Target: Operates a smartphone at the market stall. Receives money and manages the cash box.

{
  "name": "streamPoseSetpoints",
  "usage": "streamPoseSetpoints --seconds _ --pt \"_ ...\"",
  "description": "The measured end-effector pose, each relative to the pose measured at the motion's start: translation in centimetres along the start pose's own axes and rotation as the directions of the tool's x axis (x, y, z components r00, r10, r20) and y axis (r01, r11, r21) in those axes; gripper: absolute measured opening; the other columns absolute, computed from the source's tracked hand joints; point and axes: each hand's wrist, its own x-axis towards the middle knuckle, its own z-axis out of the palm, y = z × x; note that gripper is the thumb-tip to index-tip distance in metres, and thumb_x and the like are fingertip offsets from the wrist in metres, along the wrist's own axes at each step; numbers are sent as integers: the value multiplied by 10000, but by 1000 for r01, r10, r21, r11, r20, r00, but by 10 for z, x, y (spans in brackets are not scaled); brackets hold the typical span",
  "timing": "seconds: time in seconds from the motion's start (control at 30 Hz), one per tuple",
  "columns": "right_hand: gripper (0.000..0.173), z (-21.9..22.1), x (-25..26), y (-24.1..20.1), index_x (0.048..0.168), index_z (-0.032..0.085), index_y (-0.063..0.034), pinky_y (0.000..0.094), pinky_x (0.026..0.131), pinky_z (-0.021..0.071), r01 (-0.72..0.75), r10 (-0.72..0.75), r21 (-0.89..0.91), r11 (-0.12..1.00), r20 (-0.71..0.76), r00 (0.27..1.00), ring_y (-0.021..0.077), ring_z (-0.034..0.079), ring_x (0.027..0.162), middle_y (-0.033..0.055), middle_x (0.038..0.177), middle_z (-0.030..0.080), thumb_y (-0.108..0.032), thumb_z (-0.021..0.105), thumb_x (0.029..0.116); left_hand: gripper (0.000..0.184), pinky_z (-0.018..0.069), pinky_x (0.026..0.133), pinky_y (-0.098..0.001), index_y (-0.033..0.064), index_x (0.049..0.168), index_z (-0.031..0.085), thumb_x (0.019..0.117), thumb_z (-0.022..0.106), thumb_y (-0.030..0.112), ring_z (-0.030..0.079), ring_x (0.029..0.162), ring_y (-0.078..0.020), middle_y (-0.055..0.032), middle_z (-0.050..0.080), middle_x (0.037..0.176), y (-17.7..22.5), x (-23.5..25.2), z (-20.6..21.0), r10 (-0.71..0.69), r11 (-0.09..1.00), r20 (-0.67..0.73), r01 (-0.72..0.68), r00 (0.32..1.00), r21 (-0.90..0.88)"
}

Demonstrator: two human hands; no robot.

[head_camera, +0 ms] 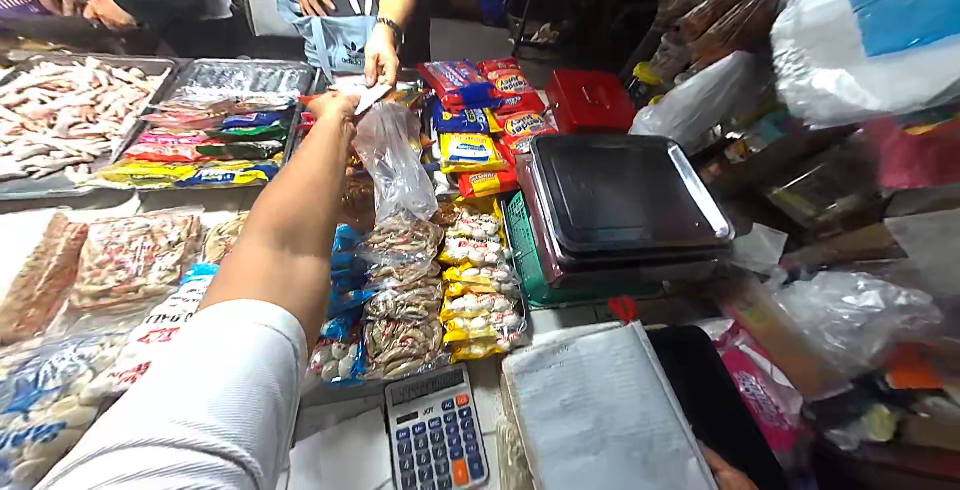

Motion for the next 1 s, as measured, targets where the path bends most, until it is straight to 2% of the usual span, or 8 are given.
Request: streamPoseSetpoints --seconds 0.13,0.27,0.43,0.57,0.67,0.8,0.87,1.0 --pt "647 41 6 -16 1324 554 -88 276 799 638 12 -13 -29 1000 -36 999 84 750 901 -39 1049 775 -15 735 706 508 565 884 -358 19 1398 501 923 680 28 632 1094 -226 -162 596 1293 13 -46 -30 -58 989 8 59 998 -134" --pt "738 82 33 -13 1364 526 -49 295 795 643 139 -139 16 990 54 989 112 750 909 -2 1064 764 -182 837 709 147 519 582 -159 99 1129 540 987 547 58 605 668 -37 -14 628 869 34 -152 -85 -162 914 254 243 953 -327" --pt "851 171 62 4 1485 306 41 343 851 640 89 -116 127 988 227 967 142 741 957 56 1125 730 -35 723 747 238 588 753 -185 134 1226 538 1039 425 40 692 865 -39 16 697 1033 6 -274 -190 -75 931 550 256 832 -261" --pt "791 241 70 27 1479 306 27 357 842 634 -76 5 161 984 398 917 154 733 942 85 1116 714 36 660 772 424 587 712 -183 170 1297 503 888 594 106 682 856 -23 36 701 1065 -31 -318 -270 44 955 659 160 751 -248" --pt "730 276 78 57 1489 319 25 381 849 621 -167 113 81 983 456 883 184 713 959 142 1171 675 94 611 824 865 589 667 -206 219 1510 315 774 769 236 672 805 -34 30 682 1125 -49 -344 -311 15 990 647 78 762 -115" --pt "743 296 87 93 1514 325 31 412 951 573 -146 195 -162 976 343 919 244 661 1123 225 1342 585 111 648 850 1047 612 761 -289 363 1584 184 741 783 201 698 925 -103 -7 663 1241 -83 -377 -350 -24 999 614 46 789 -19" --pt "719 293 87 99 1494 356 71 455 1046 519 14 100 -335 942 320 942 310 619 1224 273 1379 564 7 712 872 1058 611 854 -311 257 1587 192 729 809 236 699 1038 -125 -19 644 1323 -105 -391 -363 -28 999 621 40 783 -6" --pt "616 260 50 61 1438 485 73 422 1044 518 299 -247 -420 857 175 953 313 600 1260 258 1393 573 -126 724 906 722 576 908 -280 57 1436 504 796 757 277 651 1118 -98 -17 621 1364 -150 -422 -375 -86 995 648 98 757 17"
